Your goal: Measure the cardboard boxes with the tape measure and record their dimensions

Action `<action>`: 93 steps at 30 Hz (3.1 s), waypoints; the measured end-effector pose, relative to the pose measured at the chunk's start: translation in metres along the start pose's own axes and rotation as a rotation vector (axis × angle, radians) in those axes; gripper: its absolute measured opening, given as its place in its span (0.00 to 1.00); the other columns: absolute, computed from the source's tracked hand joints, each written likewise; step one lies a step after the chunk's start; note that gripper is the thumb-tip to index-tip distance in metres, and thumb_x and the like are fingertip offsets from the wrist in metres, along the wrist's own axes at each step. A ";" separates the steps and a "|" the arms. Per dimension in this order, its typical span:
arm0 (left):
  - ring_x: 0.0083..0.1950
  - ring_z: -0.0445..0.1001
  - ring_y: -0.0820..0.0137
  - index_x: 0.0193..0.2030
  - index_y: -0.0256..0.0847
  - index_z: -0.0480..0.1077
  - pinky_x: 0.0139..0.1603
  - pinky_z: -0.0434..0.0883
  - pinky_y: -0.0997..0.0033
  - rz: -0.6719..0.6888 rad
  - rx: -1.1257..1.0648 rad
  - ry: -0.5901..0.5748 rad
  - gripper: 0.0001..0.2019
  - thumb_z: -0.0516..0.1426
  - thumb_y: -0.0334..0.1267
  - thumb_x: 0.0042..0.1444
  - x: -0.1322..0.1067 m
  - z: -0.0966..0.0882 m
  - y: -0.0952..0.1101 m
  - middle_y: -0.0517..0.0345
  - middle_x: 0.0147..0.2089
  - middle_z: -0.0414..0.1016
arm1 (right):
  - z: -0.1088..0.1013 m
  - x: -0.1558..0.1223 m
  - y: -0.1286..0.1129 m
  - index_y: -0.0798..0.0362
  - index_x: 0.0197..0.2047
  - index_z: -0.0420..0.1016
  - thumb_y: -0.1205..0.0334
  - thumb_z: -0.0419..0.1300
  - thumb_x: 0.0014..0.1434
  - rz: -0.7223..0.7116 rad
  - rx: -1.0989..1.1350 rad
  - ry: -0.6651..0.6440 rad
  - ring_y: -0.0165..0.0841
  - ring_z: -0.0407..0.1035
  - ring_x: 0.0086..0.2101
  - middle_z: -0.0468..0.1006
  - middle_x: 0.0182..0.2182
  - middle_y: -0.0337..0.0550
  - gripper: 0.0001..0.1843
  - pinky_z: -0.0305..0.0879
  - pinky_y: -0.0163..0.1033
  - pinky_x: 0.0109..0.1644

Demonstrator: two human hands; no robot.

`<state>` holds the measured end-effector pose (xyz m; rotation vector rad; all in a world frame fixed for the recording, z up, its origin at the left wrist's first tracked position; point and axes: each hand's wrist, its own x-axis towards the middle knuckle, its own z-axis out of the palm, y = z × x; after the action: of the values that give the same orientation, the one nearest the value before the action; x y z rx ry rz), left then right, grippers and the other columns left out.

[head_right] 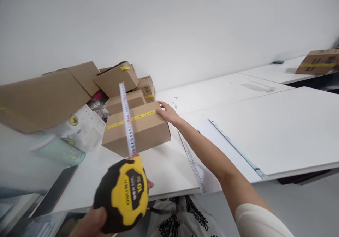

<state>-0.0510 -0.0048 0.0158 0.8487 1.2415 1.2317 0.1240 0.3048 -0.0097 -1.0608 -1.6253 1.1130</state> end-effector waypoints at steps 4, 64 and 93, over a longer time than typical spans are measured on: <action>0.54 0.76 0.49 0.58 0.49 0.72 0.52 0.74 0.53 -0.135 -0.102 -0.260 0.38 0.72 0.54 0.39 0.014 0.034 0.012 0.48 0.50 0.80 | -0.003 0.007 0.003 0.53 0.68 0.65 0.50 0.56 0.62 -0.048 -0.097 0.085 0.43 0.69 0.54 0.70 0.63 0.55 0.33 0.63 0.51 0.64; 0.41 0.79 0.58 0.53 0.39 0.69 0.42 0.74 0.59 -0.229 -0.265 -0.520 0.31 0.67 0.55 0.49 0.024 0.071 -0.007 0.46 0.40 0.79 | 0.027 0.068 -0.021 0.57 0.38 0.80 0.67 0.65 0.60 0.028 0.042 0.011 0.31 0.72 0.35 0.80 0.24 0.38 0.03 0.67 0.36 0.44; 0.47 0.77 0.55 0.50 0.39 0.74 0.42 0.77 0.61 -0.301 -0.281 -0.391 0.30 0.69 0.58 0.46 0.013 0.074 -0.010 0.45 0.46 0.75 | 0.028 0.066 -0.020 0.57 0.35 0.80 0.66 0.66 0.57 0.042 0.059 0.035 0.32 0.71 0.33 0.79 0.22 0.38 0.03 0.67 0.36 0.41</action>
<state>0.0219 0.0169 0.0166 0.6303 0.8210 0.9158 0.0769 0.3562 0.0158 -1.0741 -1.5399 1.1569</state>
